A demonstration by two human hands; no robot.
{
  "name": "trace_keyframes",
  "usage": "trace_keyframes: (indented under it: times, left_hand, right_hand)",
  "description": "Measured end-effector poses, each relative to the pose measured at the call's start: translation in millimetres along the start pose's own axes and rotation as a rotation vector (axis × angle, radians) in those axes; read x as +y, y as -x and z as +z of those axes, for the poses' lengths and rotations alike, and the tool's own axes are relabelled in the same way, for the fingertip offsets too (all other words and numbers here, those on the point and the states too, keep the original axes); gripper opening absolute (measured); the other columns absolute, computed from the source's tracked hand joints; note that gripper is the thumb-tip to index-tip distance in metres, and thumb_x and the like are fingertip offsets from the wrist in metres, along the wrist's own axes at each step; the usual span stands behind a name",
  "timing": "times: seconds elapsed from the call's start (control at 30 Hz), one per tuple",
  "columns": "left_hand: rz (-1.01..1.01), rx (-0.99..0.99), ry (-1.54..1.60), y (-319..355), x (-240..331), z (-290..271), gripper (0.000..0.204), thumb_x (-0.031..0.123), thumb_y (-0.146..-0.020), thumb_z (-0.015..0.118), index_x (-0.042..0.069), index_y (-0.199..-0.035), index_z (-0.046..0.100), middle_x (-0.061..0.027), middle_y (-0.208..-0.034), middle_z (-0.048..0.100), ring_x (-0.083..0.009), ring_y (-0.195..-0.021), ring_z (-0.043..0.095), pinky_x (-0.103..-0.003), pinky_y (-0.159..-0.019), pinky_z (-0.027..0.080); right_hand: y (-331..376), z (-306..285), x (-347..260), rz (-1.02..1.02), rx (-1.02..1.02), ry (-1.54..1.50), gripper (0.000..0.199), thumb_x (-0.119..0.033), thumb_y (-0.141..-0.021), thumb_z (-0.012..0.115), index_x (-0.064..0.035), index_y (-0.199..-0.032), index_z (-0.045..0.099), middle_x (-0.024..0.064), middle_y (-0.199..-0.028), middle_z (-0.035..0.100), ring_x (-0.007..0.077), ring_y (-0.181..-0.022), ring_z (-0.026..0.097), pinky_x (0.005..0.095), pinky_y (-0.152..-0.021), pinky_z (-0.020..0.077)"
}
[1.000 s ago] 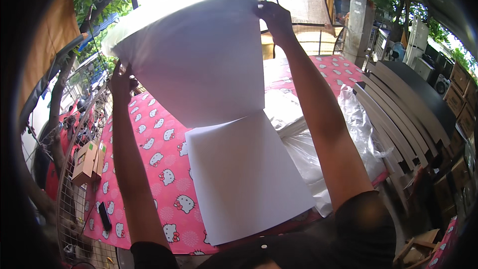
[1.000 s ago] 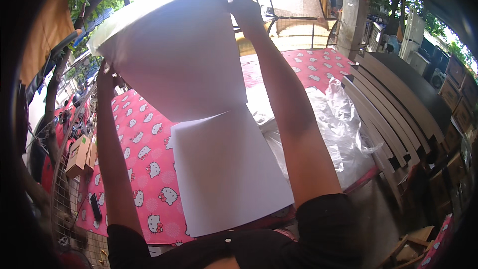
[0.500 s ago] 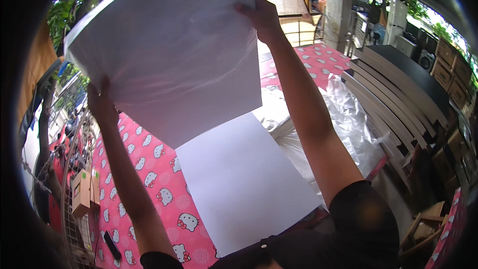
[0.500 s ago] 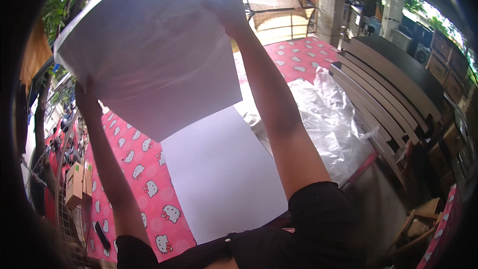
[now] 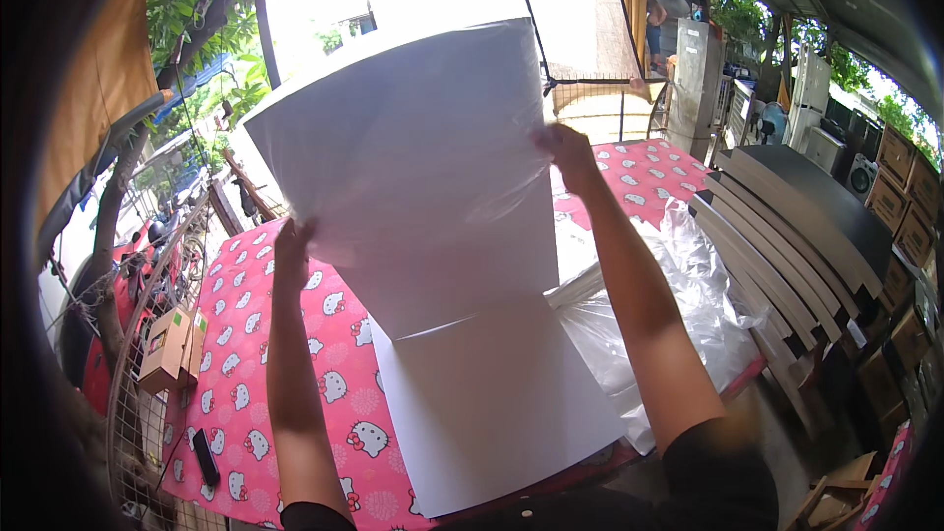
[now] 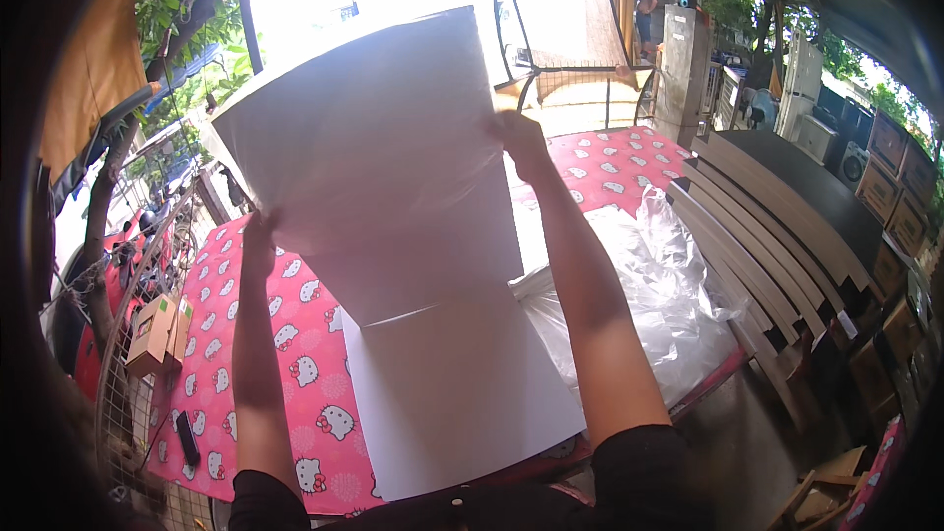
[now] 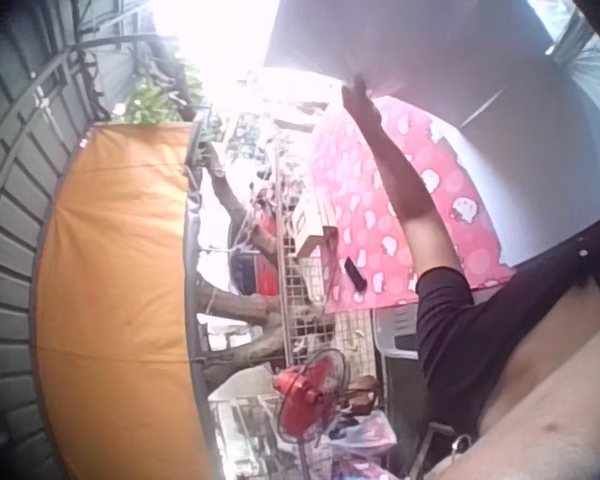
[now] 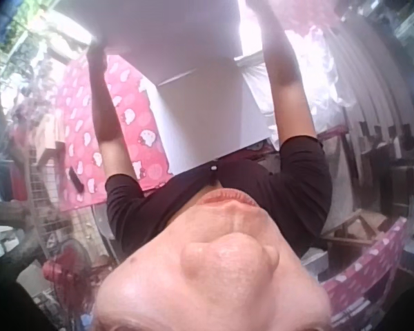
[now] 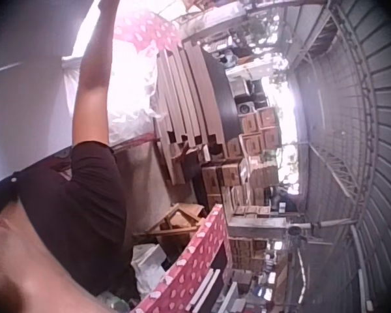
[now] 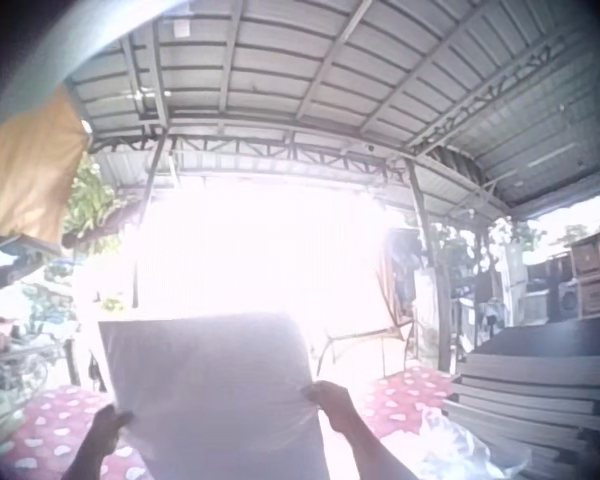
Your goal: The person places black panels into plastic bags and then stacks the bagged panels into larger groups before moving a completed stack onto a pile.
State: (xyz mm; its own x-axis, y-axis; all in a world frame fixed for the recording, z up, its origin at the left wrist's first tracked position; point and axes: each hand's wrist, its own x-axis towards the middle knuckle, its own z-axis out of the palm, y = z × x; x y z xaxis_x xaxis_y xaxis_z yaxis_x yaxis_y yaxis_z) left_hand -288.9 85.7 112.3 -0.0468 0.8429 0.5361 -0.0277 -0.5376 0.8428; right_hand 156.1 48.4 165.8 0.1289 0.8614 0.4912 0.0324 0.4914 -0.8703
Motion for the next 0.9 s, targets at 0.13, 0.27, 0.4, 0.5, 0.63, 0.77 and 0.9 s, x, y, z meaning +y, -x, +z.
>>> trace_keyframes:
  times: [0.13, 0.27, 0.4, 0.5, 0.63, 0.77, 0.9]
  left_hand:
    - [-0.180, -0.171, 0.097, 28.5, -17.6, -12.0, 0.029, 0.015, -0.085, 0.058, 0.003, -0.110, 0.053, 0.0042, -0.088, 0.056, 0.0001, -0.062, 0.044, -0.017, -0.053, 0.033]
    - [-0.262, -0.179, 0.211, 56.5, -55.7, -15.6, 0.017, 0.008, -0.086, 0.054, 0.004, -0.102, 0.059, 0.0002, -0.087, 0.061, -0.0069, -0.071, 0.055, -0.023, -0.064, 0.044]
    - [-0.428, -0.012, 0.360, 105.7, -142.4, -4.2, 0.014, 0.017, -0.081, 0.066, 0.008, -0.090, 0.063, 0.0038, -0.075, 0.061, -0.0031, -0.065, 0.054, -0.020, -0.053, 0.041]
    - [-0.272, 0.058, 0.091, 112.9, -148.1, 1.2, 0.027, 0.018, -0.084, 0.063, 0.003, -0.105, 0.056, 0.0020, -0.071, 0.059, -0.0035, -0.063, 0.053, -0.019, -0.050, 0.041]
    - [-0.258, 0.085, 0.080, 159.7, -42.9, 20.4, 0.036, 0.017, -0.089, 0.053, 0.005, -0.121, 0.041, -0.0008, -0.066, 0.055, -0.0038, -0.049, 0.048, -0.020, -0.043, 0.040]
    - [-0.577, -0.221, 0.071, 237.6, -18.6, -16.7, 0.037, 0.020, -0.094, 0.042, 0.007, -0.128, 0.033, -0.0069, -0.082, 0.059, -0.0087, -0.069, 0.056, -0.024, -0.057, 0.048]
    - [-0.727, -0.421, -0.176, 299.4, 8.6, -5.9, 0.069, 0.015, -0.073, 0.072, -0.001, -0.126, 0.032, -0.0135, -0.117, 0.044, -0.0192, -0.111, 0.042, -0.029, -0.095, 0.033]
  right_hand:
    - [30.2, -20.1, 65.3, 0.071, -0.087, -0.110, 0.015, -0.014, -0.079, 0.065, -0.0019, -0.087, 0.061, 0.0015, -0.080, 0.061, 0.0086, -0.073, 0.056, 0.0241, -0.067, 0.0448]
    - [44.4, -40.6, 99.0, 0.274, -0.236, -0.250, 0.018, -0.012, -0.081, 0.064, -0.0015, -0.095, 0.061, 0.0033, -0.086, 0.063, 0.0102, -0.075, 0.059, 0.0256, -0.069, 0.0473]
    - [55.9, -30.7, 111.9, 0.285, -0.149, -0.267, 0.026, -0.017, -0.080, 0.066, 0.0003, -0.099, 0.059, 0.0043, -0.086, 0.062, 0.0108, -0.074, 0.059, 0.0241, -0.065, 0.0472]
    - [59.0, -23.9, 96.4, 0.251, 0.006, 0.048, 0.041, -0.018, -0.071, 0.074, 0.0027, -0.101, 0.055, 0.0055, -0.080, 0.059, 0.0121, -0.065, 0.058, 0.0247, -0.052, 0.0466]
    - [108.1, -4.3, 44.4, 0.385, 0.138, 0.123, 0.054, -0.013, -0.076, 0.067, 0.0030, -0.117, 0.035, 0.0196, -0.094, 0.056, 0.0179, -0.070, 0.059, 0.0282, -0.052, 0.0485]
    - [201.1, -38.5, 59.0, 0.431, -0.092, 0.102, 0.055, -0.020, -0.080, 0.063, -0.0009, -0.122, 0.034, 0.0199, -0.107, 0.051, 0.0197, -0.097, 0.049, 0.0326, -0.078, 0.0427]
    - [284.7, -55.7, 53.5, 0.425, -0.506, 0.595, 0.081, -0.022, -0.063, 0.077, -0.0012, -0.128, 0.032, 0.0188, -0.110, 0.049, 0.0199, -0.100, 0.047, 0.0321, -0.082, 0.0398]
